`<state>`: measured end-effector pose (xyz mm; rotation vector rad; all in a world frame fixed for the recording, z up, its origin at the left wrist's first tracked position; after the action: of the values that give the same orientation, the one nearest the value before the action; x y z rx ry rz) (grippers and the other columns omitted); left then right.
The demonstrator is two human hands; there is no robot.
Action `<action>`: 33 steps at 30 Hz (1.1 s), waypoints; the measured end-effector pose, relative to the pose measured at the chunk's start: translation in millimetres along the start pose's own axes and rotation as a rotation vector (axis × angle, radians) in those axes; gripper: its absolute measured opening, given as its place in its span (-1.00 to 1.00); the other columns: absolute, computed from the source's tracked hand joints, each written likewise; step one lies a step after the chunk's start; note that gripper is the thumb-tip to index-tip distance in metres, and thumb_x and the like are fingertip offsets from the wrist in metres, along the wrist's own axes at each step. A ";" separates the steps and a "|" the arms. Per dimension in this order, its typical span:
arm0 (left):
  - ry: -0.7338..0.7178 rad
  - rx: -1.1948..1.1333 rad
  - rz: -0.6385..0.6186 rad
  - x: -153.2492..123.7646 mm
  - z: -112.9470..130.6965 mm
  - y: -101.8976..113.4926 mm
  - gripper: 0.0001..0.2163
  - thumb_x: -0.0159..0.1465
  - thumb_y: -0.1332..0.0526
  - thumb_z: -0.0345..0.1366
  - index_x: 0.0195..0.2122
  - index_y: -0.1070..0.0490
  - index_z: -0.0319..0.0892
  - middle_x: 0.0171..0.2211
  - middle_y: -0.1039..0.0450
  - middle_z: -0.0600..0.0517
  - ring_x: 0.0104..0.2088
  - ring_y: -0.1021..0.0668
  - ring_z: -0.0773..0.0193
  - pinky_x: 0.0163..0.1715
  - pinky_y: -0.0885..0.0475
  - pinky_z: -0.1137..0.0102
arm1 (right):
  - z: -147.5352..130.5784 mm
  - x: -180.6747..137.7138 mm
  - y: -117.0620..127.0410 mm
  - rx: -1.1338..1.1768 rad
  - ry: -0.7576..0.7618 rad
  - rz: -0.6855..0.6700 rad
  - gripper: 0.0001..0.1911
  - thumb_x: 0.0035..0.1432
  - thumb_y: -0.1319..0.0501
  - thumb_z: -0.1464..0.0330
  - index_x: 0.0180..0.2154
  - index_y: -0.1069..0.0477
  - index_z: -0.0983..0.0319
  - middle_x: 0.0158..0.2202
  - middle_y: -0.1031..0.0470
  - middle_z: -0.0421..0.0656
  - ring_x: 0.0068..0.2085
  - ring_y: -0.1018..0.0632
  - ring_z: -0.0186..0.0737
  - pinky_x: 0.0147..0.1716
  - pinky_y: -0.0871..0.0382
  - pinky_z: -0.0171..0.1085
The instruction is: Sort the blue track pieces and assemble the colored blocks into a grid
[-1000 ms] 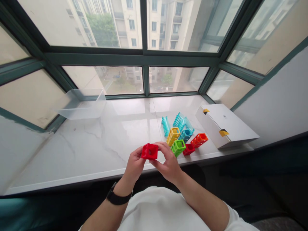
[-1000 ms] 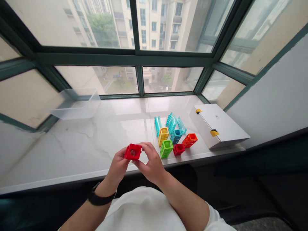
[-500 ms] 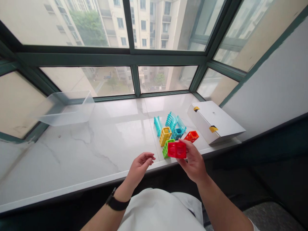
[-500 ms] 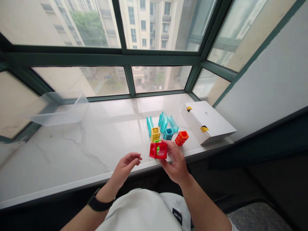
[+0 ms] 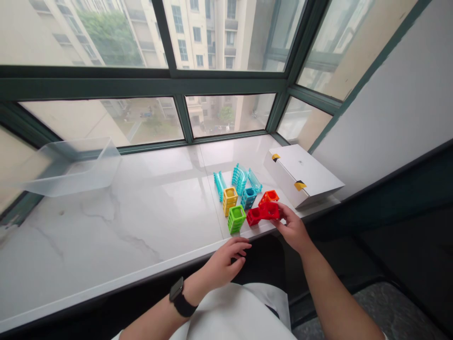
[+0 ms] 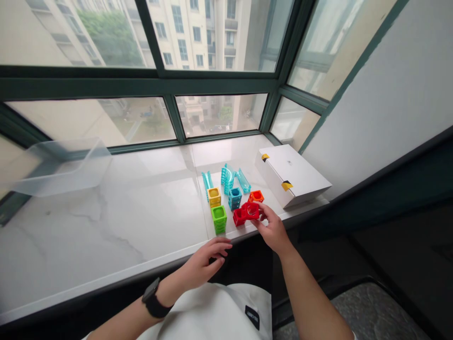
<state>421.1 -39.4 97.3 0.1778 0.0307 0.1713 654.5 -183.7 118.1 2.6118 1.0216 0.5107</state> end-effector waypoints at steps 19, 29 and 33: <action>0.022 0.185 -0.006 40.3 -33.4 -46.5 -0.22 0.34 -0.29 -0.20 0.53 0.02 0.07 0.59 0.41 -0.09 0.34 -0.41 -0.15 0.25 -0.47 0.04 | 44.1 27.9 -22.9 -0.046 -0.039 -0.222 -0.43 0.26 -0.33 0.23 0.27 -0.43 0.19 -0.07 -0.65 -0.08 -0.21 -0.60 -0.16 -0.14 -0.53 -0.15; 0.017 0.220 -0.026 49.9 -29.3 -47.5 -0.22 0.35 -0.28 -0.24 0.54 0.05 0.08 0.59 0.53 0.00 0.53 -0.05 -0.14 0.41 -0.28 -0.02 | 49.3 28.0 -27.3 0.004 -0.057 -0.251 -0.44 0.30 -0.32 0.21 0.28 -0.40 0.20 0.08 -0.62 -0.03 -0.07 -0.64 -0.11 0.02 -0.54 -0.09; 0.023 0.201 -0.018 51.9 -29.7 -47.7 -0.21 0.34 -0.28 -0.23 0.53 0.06 0.14 0.58 0.53 0.07 0.51 -0.13 -0.12 0.35 -0.37 0.01 | 54.3 27.1 -29.7 0.075 -0.059 -0.261 -0.44 0.31 -0.31 0.22 0.30 -0.38 0.11 0.18 -0.57 -0.05 0.05 -0.64 -0.06 0.13 -0.53 -0.05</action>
<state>478.8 -71.5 58.7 0.3758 0.0727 0.1522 678.5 -151.4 63.8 2.4866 1.3600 0.3365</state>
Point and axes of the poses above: each hand's wrist, its own x-axis towards the middle knuckle, its own y-axis out of the back of the hand, z = x × y, the point moved 4 cm from there along x, towards the middle knuckle
